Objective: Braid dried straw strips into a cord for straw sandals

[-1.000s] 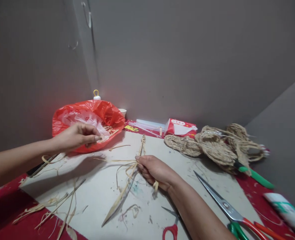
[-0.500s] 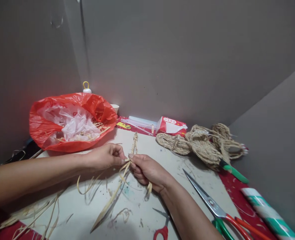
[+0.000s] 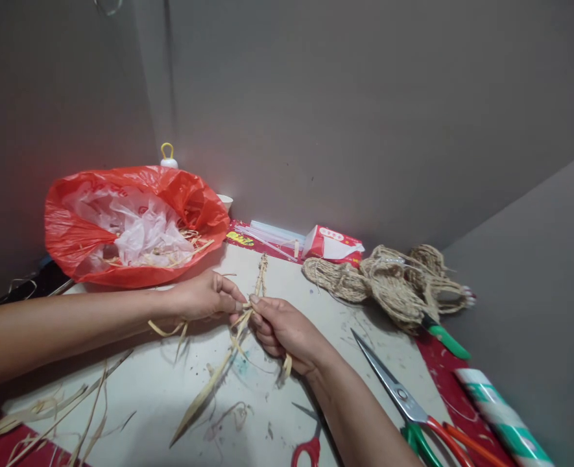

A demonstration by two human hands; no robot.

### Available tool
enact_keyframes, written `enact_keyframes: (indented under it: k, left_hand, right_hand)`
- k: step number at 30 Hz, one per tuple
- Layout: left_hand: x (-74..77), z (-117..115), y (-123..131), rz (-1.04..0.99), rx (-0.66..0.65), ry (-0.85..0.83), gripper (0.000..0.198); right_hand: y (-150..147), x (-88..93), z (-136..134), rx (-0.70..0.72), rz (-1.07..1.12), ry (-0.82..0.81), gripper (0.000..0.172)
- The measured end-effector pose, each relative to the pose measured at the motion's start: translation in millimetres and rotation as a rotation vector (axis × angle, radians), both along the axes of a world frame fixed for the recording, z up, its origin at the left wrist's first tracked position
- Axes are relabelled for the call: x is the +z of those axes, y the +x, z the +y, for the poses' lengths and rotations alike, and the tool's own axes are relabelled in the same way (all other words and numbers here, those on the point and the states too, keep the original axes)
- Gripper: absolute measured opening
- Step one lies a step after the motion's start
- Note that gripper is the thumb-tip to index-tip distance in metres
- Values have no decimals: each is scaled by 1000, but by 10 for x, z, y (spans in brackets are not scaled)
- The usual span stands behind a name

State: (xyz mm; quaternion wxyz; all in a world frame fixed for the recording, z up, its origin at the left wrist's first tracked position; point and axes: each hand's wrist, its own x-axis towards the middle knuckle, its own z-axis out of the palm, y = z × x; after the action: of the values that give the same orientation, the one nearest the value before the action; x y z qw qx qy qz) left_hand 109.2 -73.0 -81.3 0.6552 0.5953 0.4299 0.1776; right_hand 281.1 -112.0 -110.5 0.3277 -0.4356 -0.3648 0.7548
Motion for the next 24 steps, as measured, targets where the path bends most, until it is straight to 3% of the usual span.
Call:
enact_keyframes:
  k: [9,18,21,24]
  left_hand:
    - [-1,63,12,149,-31,78,15]
    - [174,30,19,109,-95,-52,28]
    - [144,-44,81,54,-51,-77,26]
    - [62,-150,170,-14,74,-125,14]
  right_hand:
    - [-51,-8,-17,12,-79,100,44]
    - [-152,10,-54,-106,-293,236,46]
    - [-186,28,-63,-153,-265,187,43]
    - [-211,38,-75,-176,-202,144,45]
